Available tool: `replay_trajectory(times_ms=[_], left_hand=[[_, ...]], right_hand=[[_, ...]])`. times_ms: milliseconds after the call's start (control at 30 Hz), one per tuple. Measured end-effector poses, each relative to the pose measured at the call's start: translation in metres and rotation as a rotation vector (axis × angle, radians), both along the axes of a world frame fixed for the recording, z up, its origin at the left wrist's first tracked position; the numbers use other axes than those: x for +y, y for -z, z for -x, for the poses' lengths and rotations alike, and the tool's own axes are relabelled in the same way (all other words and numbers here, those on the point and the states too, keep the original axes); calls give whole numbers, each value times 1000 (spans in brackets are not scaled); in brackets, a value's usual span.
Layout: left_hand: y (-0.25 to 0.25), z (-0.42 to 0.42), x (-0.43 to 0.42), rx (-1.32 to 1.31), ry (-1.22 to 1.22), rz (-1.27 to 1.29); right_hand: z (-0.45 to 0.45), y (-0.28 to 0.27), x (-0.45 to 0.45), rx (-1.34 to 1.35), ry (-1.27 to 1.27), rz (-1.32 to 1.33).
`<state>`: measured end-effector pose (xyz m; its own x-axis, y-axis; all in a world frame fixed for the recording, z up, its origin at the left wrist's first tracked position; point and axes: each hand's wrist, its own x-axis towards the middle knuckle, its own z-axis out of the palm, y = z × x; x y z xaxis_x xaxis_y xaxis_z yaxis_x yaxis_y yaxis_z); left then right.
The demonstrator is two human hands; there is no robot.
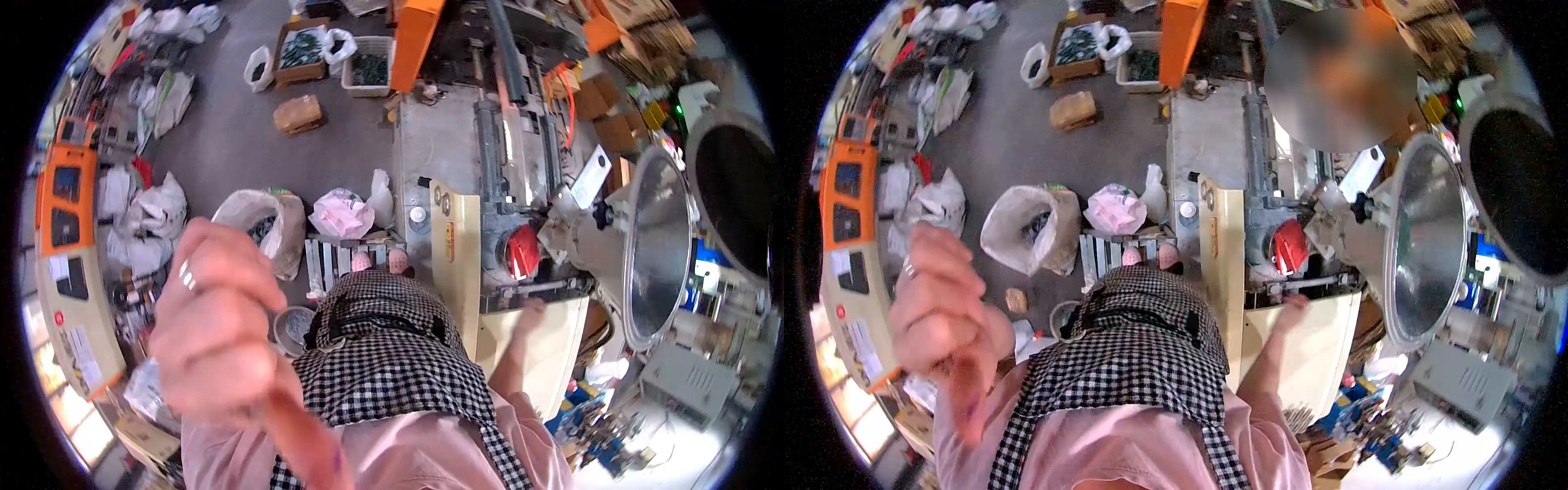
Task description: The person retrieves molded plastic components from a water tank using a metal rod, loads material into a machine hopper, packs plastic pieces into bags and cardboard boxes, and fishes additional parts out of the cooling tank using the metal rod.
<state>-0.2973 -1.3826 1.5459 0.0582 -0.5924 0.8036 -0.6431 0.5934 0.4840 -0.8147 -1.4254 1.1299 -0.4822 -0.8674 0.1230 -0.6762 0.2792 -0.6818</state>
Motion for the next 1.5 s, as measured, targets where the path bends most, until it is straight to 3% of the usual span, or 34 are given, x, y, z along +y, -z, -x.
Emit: replay_trajectory(times_ms=[33,67,100,133,200,267,400,467,567,633,767,800,867,967,1000,1133,1233,1300,1367,1433,1500], left_hand=[[-7,3,1,5,-18,37],[-13,5,4,-22,-53,13],[-18,10,7,-49,-90,-12],[-20,19,7,24,-172,-45],[-13,30,8,-32,-289,-20],[-4,32,8,-53,-328,39],[-5,44,10,-70,-503,-58],[1,38,8,-68,-418,40],[2,38,3,-64,-334,134],[-1,43,-2,-78,-385,-17],[1,44,-12,-165,-135,-76],[11,65,-18,-134,-390,-62],[19,65,-27,-66,-217,-128],[51,67,-57,13,52,-312],[67,73,-64,24,61,-408],[150,93,-69,-2,109,-760],[192,113,-66,-199,128,-922],[208,122,-66,-268,218,-1024],[224,131,-63,-298,261,-1015],[237,138,-63,-402,324,-1015],[239,146,-67,-427,369,-1010]], right_hand=[[-20,31,-2,97,-160,-293],[-52,43,-4,336,-372,-332],[-73,60,-14,266,-483,-586],[-121,14,-22,390,-591,-627],[-129,59,-50,405,-712,-618],[-148,63,-78,426,-805,-745],[-156,71,-110,277,-820,-743],[-154,84,-116,247,-879,-692],[-152,81,-110,260,-834,-768],[-145,83,-99,253,-805,-808],[-122,97,-68,224,-721,-843],[-117,95,-60,216,-665,-858],[-110,88,-51,71,-412,-835],[-78,114,-35,296,-281,-615],[-71,114,-39,165,-54,-662],[-44,121,-37,104,216,-498],[-30,134,-53,-1074,631,-336],[-21,159,-58,-1422,782,-171],[-20,182,-62,-1602,702,59],[-25,186,-74,-1594,837,135],[-27,186,-82,-1628,814,219]])
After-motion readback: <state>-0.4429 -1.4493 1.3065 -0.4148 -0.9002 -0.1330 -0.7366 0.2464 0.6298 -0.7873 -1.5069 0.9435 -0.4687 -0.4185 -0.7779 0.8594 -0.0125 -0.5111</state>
